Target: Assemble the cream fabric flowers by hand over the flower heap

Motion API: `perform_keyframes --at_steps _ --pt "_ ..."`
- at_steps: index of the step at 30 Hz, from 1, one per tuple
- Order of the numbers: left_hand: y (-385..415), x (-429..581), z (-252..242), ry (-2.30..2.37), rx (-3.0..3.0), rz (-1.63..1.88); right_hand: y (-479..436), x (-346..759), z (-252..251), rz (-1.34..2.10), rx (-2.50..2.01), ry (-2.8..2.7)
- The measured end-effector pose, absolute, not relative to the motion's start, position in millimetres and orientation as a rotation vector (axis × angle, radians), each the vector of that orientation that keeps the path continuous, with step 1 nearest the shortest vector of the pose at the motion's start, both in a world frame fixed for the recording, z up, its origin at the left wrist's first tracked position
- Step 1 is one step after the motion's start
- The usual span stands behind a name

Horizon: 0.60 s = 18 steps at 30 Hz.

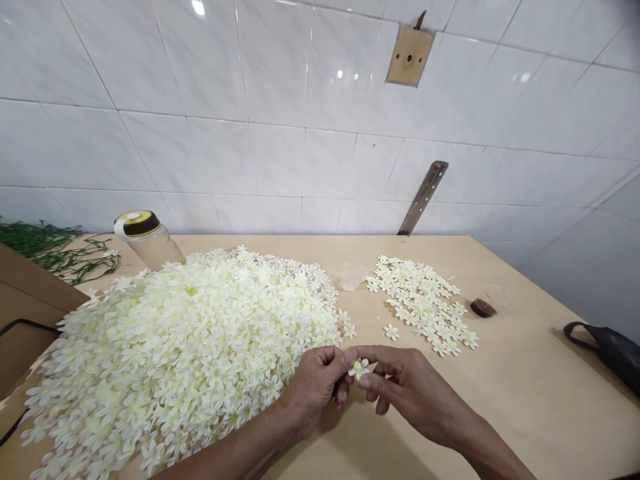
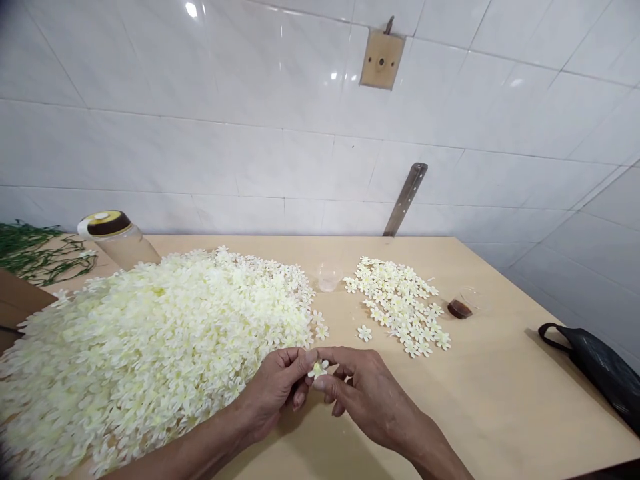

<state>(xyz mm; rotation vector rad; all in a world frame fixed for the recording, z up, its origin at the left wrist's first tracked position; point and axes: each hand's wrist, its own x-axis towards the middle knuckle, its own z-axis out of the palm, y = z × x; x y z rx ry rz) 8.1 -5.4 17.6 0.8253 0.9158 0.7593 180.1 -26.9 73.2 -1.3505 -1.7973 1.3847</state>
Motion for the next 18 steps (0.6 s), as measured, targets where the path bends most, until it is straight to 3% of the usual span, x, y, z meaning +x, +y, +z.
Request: perform_keyframes --at_steps 8,13,18 --pt "-1.1 5.7 14.1 0.839 0.767 0.755 -21.1 177.5 55.3 0.959 -1.448 -1.882" --pt "-0.5 5.0 14.4 0.761 0.722 0.773 -19.2 177.8 43.8 0.525 -1.426 -2.039" --pt "-0.5 4.6 17.7 0.842 0.752 0.809 -22.4 180.5 36.7 0.597 -1.387 -2.054"
